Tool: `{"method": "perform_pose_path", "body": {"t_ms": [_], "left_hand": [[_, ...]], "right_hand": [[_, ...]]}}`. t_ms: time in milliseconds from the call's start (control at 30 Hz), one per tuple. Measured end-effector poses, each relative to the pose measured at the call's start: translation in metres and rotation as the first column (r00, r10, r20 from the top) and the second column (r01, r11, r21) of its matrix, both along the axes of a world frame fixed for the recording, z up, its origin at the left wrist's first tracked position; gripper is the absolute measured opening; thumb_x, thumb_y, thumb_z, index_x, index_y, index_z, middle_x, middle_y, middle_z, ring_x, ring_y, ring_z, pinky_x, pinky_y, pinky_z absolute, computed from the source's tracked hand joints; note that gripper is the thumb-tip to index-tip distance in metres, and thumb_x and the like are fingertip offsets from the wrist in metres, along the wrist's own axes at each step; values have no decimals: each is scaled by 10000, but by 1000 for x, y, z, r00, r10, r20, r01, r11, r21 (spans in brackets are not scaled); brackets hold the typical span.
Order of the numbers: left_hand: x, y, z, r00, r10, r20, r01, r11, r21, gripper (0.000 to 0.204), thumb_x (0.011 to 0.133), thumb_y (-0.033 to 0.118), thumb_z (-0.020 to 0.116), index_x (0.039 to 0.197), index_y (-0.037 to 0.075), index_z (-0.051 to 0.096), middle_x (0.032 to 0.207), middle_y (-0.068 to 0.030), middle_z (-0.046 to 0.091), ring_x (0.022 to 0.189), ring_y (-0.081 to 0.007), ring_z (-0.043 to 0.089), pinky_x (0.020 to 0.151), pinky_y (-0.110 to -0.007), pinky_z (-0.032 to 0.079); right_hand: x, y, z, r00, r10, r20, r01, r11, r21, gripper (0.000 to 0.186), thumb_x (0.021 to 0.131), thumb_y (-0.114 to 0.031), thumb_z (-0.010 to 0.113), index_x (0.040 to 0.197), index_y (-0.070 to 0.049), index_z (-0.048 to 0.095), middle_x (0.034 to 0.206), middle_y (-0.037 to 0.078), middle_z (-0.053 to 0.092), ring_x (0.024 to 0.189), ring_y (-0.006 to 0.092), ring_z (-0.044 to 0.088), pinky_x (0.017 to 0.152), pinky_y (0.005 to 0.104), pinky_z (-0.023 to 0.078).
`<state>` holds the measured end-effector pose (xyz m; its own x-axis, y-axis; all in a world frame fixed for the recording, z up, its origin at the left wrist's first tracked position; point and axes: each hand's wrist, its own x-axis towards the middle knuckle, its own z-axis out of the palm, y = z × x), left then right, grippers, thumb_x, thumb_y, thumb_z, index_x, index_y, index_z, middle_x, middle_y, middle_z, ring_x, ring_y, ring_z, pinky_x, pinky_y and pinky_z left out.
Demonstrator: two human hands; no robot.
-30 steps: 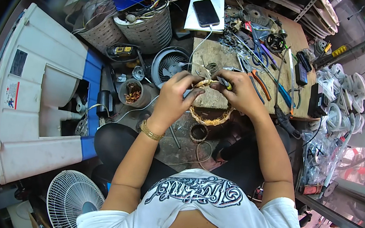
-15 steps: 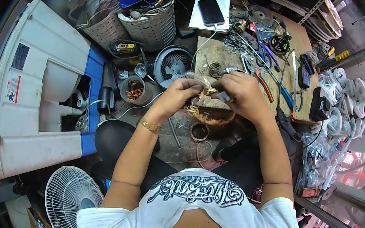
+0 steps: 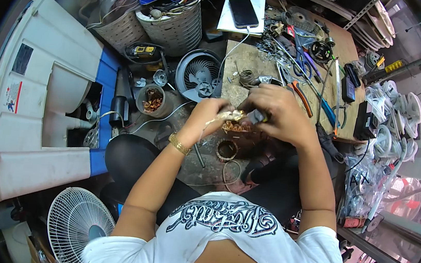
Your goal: The person removes tape from a copper wire coil by hand and using pliers, then cuts the tape with a cutter.
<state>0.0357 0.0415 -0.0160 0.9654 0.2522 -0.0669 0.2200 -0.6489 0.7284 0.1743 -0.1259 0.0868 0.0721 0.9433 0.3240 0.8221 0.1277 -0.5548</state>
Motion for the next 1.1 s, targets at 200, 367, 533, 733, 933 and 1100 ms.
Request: {"method": "perform_pose_path", "body": {"t_ms": [200,367,533,733,933,1100], "left_hand": [[8,8,9,903,428,-24,-222,419,-880,256,975,188,578,1140,-5,612,905,-4,643,721,-48,535,517,-188,412],[13,0,10,909,416,5,-122,277,-953,213,948,158,615,1107,19,594,891,-32,657,692,-45,533,485,-162,385],[20,-16,0,830,556,46,-215,394,-893,189,925,142,631,1068,25,588,879,-27,673,729,-48,574,480,-167,394],[16,-20,1,892,451,31,-149,357,-922,198,934,205,643,1083,80,606,884,21,668,776,-49,625,486,-175,392],[0,6,-1,964,263,24,-18,156,-988,201,915,210,662,1099,137,626,975,36,664,875,-68,606,545,-191,399],[5,78,-58,569,819,67,-440,372,-817,150,875,151,688,971,44,645,801,-9,656,645,-76,599,516,-217,447]], "right_hand": [[17,-5,-22,938,-298,-179,255,939,-232,383,708,-175,794,1044,-61,650,902,140,673,830,311,647,746,377,500],[25,6,-55,644,-586,-492,495,809,-317,413,766,-198,786,1091,-3,620,898,100,653,774,182,613,709,316,482],[16,25,-77,340,-567,-750,485,789,-377,533,742,-249,836,1131,33,604,926,114,653,790,147,600,680,287,504],[-9,36,-70,332,-335,-882,381,903,-200,512,770,-140,813,1195,25,579,858,21,620,737,88,578,650,240,482],[0,31,-66,246,-396,-885,417,867,-272,440,807,-105,751,1182,47,580,858,22,608,732,86,570,698,240,471],[25,6,-83,342,-434,-833,545,814,-201,442,802,-85,736,1190,70,592,837,22,604,742,95,567,685,234,470]]}}
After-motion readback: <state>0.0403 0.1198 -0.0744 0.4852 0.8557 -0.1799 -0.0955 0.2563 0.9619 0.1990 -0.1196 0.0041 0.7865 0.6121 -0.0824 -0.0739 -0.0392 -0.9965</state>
